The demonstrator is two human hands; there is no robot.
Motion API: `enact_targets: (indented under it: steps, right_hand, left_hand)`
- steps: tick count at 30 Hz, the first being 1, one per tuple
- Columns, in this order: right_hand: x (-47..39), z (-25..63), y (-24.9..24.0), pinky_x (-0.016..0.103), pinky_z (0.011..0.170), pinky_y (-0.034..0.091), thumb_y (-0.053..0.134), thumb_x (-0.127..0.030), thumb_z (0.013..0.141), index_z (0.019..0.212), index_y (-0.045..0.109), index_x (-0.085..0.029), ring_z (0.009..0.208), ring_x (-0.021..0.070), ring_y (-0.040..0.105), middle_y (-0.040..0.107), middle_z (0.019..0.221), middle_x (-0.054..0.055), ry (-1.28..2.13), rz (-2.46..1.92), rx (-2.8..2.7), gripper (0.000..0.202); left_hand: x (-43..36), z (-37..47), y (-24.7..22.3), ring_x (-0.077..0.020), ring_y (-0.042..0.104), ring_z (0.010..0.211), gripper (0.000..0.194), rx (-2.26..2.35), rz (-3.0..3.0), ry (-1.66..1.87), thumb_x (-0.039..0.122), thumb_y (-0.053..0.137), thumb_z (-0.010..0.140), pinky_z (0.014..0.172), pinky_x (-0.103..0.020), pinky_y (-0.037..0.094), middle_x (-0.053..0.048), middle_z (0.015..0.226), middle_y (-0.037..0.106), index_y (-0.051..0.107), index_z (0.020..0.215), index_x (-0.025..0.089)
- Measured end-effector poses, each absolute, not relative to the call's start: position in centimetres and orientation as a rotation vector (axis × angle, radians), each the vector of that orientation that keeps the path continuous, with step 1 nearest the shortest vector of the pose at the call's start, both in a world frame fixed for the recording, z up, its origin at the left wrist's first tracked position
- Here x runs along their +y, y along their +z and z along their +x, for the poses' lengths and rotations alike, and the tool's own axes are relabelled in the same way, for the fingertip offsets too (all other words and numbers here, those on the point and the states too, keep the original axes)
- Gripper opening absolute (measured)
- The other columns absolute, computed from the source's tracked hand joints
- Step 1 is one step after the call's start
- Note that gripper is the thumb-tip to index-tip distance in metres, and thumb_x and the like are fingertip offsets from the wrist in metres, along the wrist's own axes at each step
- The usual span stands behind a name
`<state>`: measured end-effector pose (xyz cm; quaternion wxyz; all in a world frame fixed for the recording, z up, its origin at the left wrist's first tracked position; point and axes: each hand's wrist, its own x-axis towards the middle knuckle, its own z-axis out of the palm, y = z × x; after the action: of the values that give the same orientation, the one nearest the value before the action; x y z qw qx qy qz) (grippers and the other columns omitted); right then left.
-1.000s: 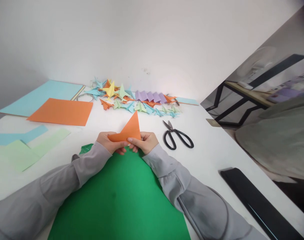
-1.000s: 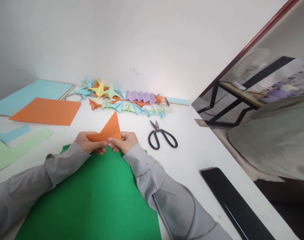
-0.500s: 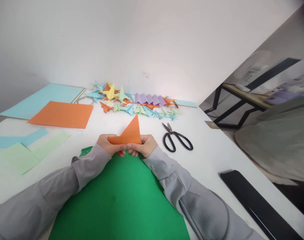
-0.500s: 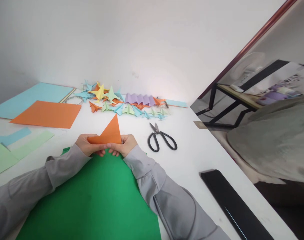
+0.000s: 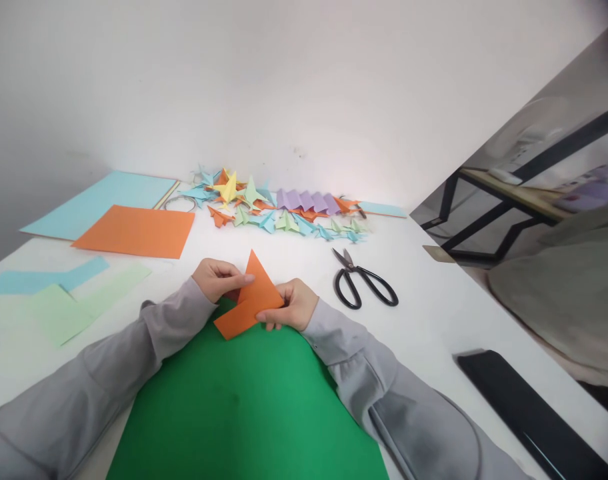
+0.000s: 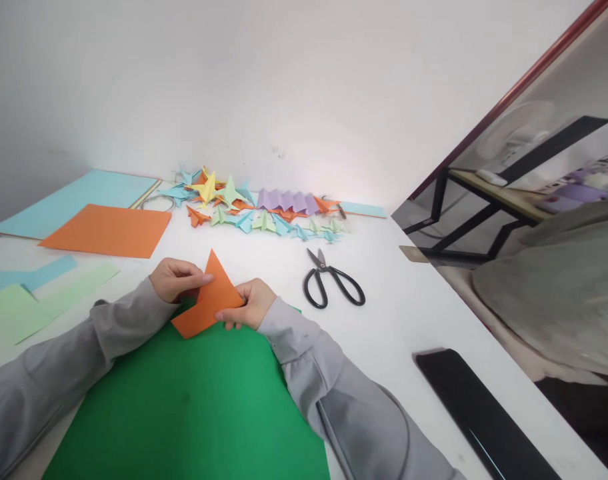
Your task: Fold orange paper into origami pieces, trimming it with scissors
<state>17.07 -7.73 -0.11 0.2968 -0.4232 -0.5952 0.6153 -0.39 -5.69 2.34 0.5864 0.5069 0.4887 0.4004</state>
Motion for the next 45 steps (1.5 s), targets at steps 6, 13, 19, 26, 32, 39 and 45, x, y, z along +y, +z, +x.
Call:
enact_targets:
  steps: [6,13,19,26,32,39,45]
  right_hand:
    - [-7.8,17.1,-0.1,0.015,0.037,0.039,0.074,-0.03,0.057,0.062,0.068,-0.012,0.037,0.0049,0.049,0.06,0.044,-0.002,1.631,-1.149,-1.673,0.02]
    - [-7.5,17.2,0.3,0.016,0.037,0.039,0.078,-0.032,0.051,0.061,0.066,-0.011,0.036,0.0052,0.049,0.06,0.043,-0.002,1.661,-1.179,-1.592,0.026]
    - [-7.2,17.2,0.4,0.015,0.035,0.038,0.076,-0.032,0.054,0.061,0.066,-0.011,0.035,0.0053,0.049,0.058,0.041,-0.002,1.629,-1.221,-1.57,0.025]
    - [-7.4,16.6,-0.1,0.018,0.035,0.036,0.077,-0.037,0.05,0.057,0.062,-0.014,0.038,0.0075,0.05,0.059,0.045,-0.002,1.485,-1.145,-1.381,0.029]
    - [-9.0,15.6,0.0,0.022,0.039,0.032,0.072,-0.038,0.06,0.062,0.066,-0.017,0.04,0.0069,0.039,0.055,0.048,-0.002,0.991,-1.119,-1.475,0.022]
    - [-9.3,15.8,0.4,0.025,0.046,0.039,0.063,-0.04,0.071,0.067,0.07,-0.019,0.045,0.0101,0.047,0.065,0.058,0.003,0.719,-1.089,-1.685,0.022]
    - [-8.9,15.7,-0.4,0.026,0.047,0.04,0.061,-0.046,0.071,0.065,0.071,-0.021,0.047,0.0116,0.049,0.067,0.058,0.004,0.663,-1.065,-1.688,0.028]
  left_hand:
    - [-5.4,-0.5,2.0,-0.0134,0.059,0.046,0.031,1.047,1.094,1.072,0.034,0.08,0.045,0.047,-0.026,0.051,-0.002,0.053,0.064,0.066,0.062,0.012]
    - [-5.7,-0.7,2.0,-0.0156,0.063,0.055,0.034,0.912,1.069,0.841,0.036,0.079,0.048,0.052,-0.026,0.052,-0.004,0.058,0.066,0.069,0.069,0.011]
    - [-6.7,-0.2,1.2,-0.0192,0.066,0.064,0.031,0.879,1.31,0.714,0.015,0.08,0.041,0.062,-0.027,0.054,-0.006,0.067,0.071,0.072,0.07,0.011]
    - [-6.3,-0.2,0.9,-0.0189,0.066,0.063,0.029,0.906,1.352,0.832,0.018,0.08,0.045,0.06,-0.028,0.054,-0.004,0.066,0.071,0.072,0.072,0.013]
    - [-6.7,0.0,0.9,-0.0119,0.055,0.045,0.023,0.984,1.332,1.053,0.024,0.079,0.046,0.043,-0.024,0.046,0.0,0.052,0.065,0.072,0.066,0.014]
    - [-6.9,0.1,1.3,-0.0121,0.053,0.046,0.014,1.016,1.379,1.091,0.023,0.077,0.047,0.046,-0.025,0.046,0.0,0.051,0.063,0.069,0.057,0.016]
    - [-7.0,-0.1,1.4,-0.0144,0.057,0.05,0.008,1.023,1.434,1.111,0.02,0.074,0.05,0.052,-0.027,0.048,-0.001,0.052,0.064,0.068,0.055,0.018]
